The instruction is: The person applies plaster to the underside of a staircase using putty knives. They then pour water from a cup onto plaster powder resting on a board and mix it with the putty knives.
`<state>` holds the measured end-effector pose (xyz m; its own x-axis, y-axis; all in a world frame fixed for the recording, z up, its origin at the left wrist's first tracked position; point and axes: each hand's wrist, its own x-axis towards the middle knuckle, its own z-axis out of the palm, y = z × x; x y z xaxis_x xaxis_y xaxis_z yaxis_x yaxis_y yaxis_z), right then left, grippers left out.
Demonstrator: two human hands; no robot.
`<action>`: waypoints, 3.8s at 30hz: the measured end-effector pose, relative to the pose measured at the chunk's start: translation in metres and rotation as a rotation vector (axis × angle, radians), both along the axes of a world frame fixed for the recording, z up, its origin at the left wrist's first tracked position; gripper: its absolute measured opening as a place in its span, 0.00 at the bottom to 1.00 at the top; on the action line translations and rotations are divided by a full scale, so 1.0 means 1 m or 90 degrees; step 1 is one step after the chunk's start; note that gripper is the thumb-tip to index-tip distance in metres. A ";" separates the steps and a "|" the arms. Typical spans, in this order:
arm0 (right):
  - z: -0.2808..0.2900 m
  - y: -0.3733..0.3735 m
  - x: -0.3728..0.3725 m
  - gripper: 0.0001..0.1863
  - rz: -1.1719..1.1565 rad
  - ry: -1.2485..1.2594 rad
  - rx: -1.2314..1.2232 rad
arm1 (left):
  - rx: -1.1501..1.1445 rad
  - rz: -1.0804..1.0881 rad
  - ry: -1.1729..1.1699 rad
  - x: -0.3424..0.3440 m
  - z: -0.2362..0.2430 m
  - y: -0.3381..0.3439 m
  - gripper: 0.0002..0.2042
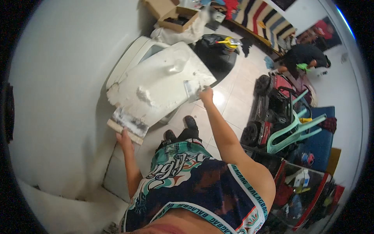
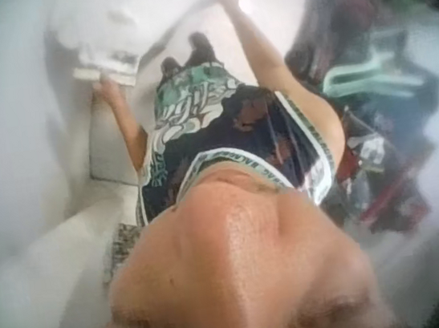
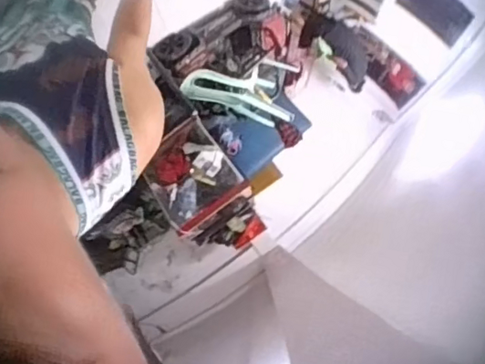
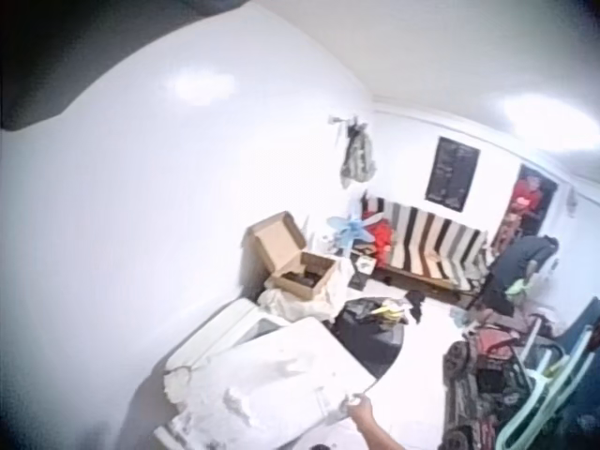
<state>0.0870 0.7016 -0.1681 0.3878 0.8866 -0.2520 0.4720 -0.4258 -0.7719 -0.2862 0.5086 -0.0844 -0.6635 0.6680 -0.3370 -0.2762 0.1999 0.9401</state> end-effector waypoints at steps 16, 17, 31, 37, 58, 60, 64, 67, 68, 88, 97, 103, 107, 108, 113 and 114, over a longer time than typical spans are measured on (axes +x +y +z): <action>0.055 0.042 -0.047 0.14 0.464 -0.277 0.093 | -0.075 0.016 0.062 0.002 -0.002 -0.001 0.15; 0.076 0.028 -0.073 0.14 0.504 -0.232 0.071 | -0.073 0.032 0.066 -0.001 -0.003 -0.005 0.14; 0.059 0.057 -0.140 0.09 0.842 -0.360 0.057 | -0.087 0.055 0.043 0.005 -0.002 -0.006 0.13; 0.074 0.083 -0.133 0.11 0.819 -0.413 0.070 | -0.002 0.090 -0.029 -0.001 -0.014 -0.016 0.16; 0.063 0.050 -0.131 0.20 0.970 -0.438 0.338 | -0.009 0.063 0.037 0.001 0.009 -0.005 0.16; 0.074 0.055 -0.136 0.20 0.963 -0.418 0.373 | 0.005 0.080 0.028 0.003 0.009 -0.007 0.16; 0.082 0.057 -0.173 0.20 0.967 -0.371 0.490 | -0.021 0.084 -0.008 0.004 0.010 -0.013 0.16; 0.077 0.064 -0.178 0.20 1.080 -0.514 0.386 | -0.021 0.077 0.044 0.007 0.020 -0.012 0.16; 0.072 0.067 -0.173 0.20 1.082 -0.509 0.389 | -0.023 0.081 0.048 0.007 0.021 -0.014 0.16; 0.068 0.098 -0.145 0.21 1.085 -0.430 0.326 | 0.079 0.224 -0.010 0.037 0.027 -0.017 0.20; 0.036 0.083 -0.164 0.17 0.998 -0.457 0.262 | 0.058 0.192 -0.020 0.038 0.011 -0.008 0.20; 0.056 0.072 -0.153 0.17 1.022 -0.380 0.239 | 0.073 0.215 -0.036 0.042 0.017 0.001 0.20; 0.047 0.105 -0.167 0.15 0.862 -0.351 0.323 | 0.092 0.172 -0.032 0.045 0.021 0.007 0.17; 0.045 0.101 -0.170 0.15 0.866 -0.350 0.321 | 0.089 0.175 -0.033 0.045 0.021 0.006 0.17; 0.043 0.084 -0.157 0.11 0.876 -0.335 0.299 | 0.084 0.178 -0.026 0.056 0.040 0.015 0.15; 0.046 0.085 -0.150 0.10 0.831 -0.270 0.320 | 0.082 0.186 -0.032 0.057 0.037 0.019 0.15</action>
